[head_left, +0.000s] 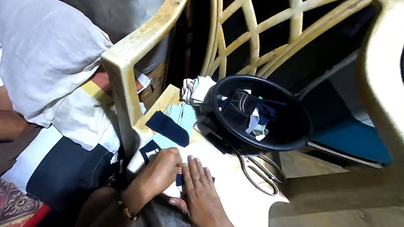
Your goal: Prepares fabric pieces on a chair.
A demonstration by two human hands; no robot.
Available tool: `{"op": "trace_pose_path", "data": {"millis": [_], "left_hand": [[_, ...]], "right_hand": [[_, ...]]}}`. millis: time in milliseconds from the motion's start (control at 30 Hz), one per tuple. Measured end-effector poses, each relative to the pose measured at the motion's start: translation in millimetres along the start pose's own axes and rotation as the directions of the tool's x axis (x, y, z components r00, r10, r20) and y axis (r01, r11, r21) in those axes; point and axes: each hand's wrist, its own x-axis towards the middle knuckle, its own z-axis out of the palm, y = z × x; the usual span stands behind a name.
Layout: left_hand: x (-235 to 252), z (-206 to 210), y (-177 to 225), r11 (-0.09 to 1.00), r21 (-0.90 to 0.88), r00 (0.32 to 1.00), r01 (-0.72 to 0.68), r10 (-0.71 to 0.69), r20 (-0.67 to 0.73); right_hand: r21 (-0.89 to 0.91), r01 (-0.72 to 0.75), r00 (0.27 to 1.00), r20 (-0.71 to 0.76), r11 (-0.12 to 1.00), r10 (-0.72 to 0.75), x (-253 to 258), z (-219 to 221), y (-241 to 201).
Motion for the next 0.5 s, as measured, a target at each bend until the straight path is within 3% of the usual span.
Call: {"op": "trace_pose_path", "data": {"millis": [67,133,267,367,500], "left_hand": [[-1.7,-7.4,-3.8,1.000,-0.015,0.999,-0.012,0.011,-0.046],[-7.5,-21.4,-12.5,0.999,-0.025,0.979,0.023,-0.027,-0.204],[-17.3,-47.7,-34.4,0.975,-0.088,0.858,0.206,-0.223,-0.462],[-20.1,-52.3,-46.0,0.957,-0.098,0.892,0.272,-0.289,-0.348],[-18.6,-48.2,-46.2,0.977,0.034,0.968,0.209,-0.201,-0.152]], "right_hand": [[0.008,0.000,1.000,0.007,1.000,0.000,0.1,-0.6,-0.9],[0.012,0.024,1.000,-0.019,1.000,-0.024,-0.5,2.0,-0.4],[0.007,0.054,0.997,-0.055,0.999,-0.053,-1.5,8.7,1.4],[0.015,0.059,0.997,-0.051,0.998,-0.058,-2.0,8.4,2.0],[0.012,0.048,0.999,-0.019,0.999,-0.048,-1.5,5.9,0.9]]}}
